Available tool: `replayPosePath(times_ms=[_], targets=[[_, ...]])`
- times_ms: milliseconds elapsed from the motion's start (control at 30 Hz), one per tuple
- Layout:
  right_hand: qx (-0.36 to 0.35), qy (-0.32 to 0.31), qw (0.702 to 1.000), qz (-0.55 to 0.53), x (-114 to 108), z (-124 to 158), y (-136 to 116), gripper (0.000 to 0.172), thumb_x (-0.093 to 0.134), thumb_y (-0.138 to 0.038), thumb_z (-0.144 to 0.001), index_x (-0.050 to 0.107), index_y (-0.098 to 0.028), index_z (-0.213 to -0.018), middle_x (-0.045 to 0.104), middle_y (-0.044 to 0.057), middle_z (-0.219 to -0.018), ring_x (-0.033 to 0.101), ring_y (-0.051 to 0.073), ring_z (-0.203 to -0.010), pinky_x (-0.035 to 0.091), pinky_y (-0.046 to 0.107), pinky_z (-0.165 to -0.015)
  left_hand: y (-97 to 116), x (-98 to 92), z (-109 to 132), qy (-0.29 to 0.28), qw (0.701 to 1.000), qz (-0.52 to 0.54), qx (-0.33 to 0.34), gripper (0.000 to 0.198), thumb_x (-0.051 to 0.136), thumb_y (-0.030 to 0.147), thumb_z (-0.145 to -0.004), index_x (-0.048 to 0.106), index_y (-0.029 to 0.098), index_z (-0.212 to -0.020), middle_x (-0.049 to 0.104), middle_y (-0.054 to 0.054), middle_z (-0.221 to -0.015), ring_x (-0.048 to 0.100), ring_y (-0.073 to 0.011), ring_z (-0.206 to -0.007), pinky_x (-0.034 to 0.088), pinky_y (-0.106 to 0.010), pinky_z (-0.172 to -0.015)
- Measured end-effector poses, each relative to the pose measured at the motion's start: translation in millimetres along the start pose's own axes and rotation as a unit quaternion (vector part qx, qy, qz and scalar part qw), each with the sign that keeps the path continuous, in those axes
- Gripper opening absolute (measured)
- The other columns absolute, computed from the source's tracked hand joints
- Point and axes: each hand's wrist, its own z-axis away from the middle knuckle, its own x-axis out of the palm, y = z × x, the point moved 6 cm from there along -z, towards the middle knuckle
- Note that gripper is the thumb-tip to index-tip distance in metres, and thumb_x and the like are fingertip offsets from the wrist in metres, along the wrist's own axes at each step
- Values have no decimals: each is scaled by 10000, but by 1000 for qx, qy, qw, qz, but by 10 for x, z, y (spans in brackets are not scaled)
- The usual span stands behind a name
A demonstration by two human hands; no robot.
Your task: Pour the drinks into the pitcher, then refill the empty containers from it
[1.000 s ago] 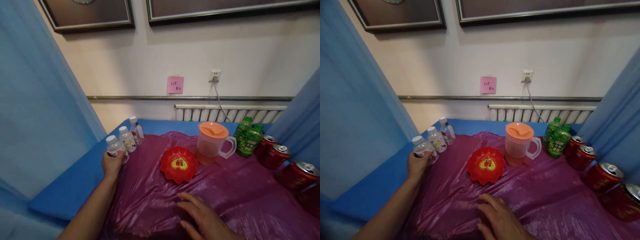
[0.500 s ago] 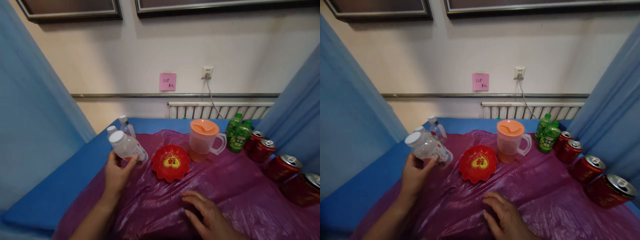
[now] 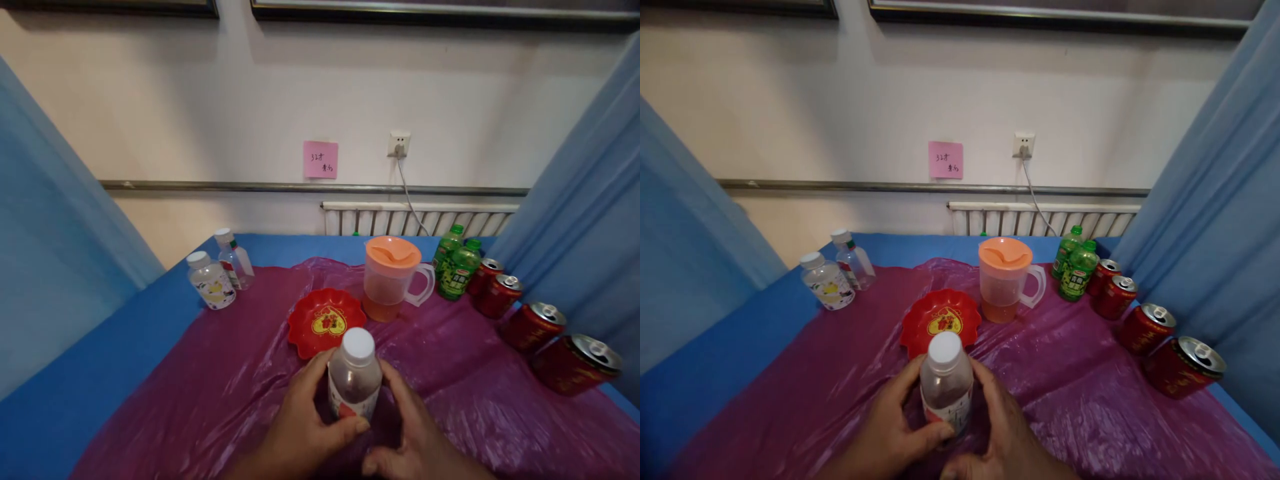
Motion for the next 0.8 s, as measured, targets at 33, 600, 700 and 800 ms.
replayPosePath(times_ms=[33,600,700,800], targets=[[-5,16,1000,1,-19,-22,-27,1072,653,-834,-796,271,-216,-1584,540,207,-1484,579,353,-1334,498,503,-1092,10,12,-15,3,1000,2,1,681,872,396,-679,640,271,-1307,746,-70,-1248,717,-308,-1110,572,-445,-999],[-89,134,954,252,-591,-376,-683,213,600,-352,-1011,630,-236,-1187,698,11,-935,650,146,-775,512,253,-684,210,-117,-179,28,925,-308,219,757,750,171,-724,530,287,-1439,650,-110,-1305,626,-313,-1171,537,-478,-1008],[-92,153,950,257,-525,-322,-651,195,623,-335,-986,632,-232,-1151,712,9,-931,674,142,-774,527,235,-685,128,-11,-101,6,938,-285,197,778,791,193,-729,518,289,-1452,650,-117,-1328,632,-316,-1193,540,-487,-1035],[-99,172,948,250,-503,-291,-625,141,617,-336,-973,646,-230,-1061,701,-4,-834,663,138,-677,527,222,-613,69,37,-8,-27,951,-259,166,801,846,304,-754,504,305,-1477,663,-117,-1351,641,-319,-1220,543,-485,-1053]])
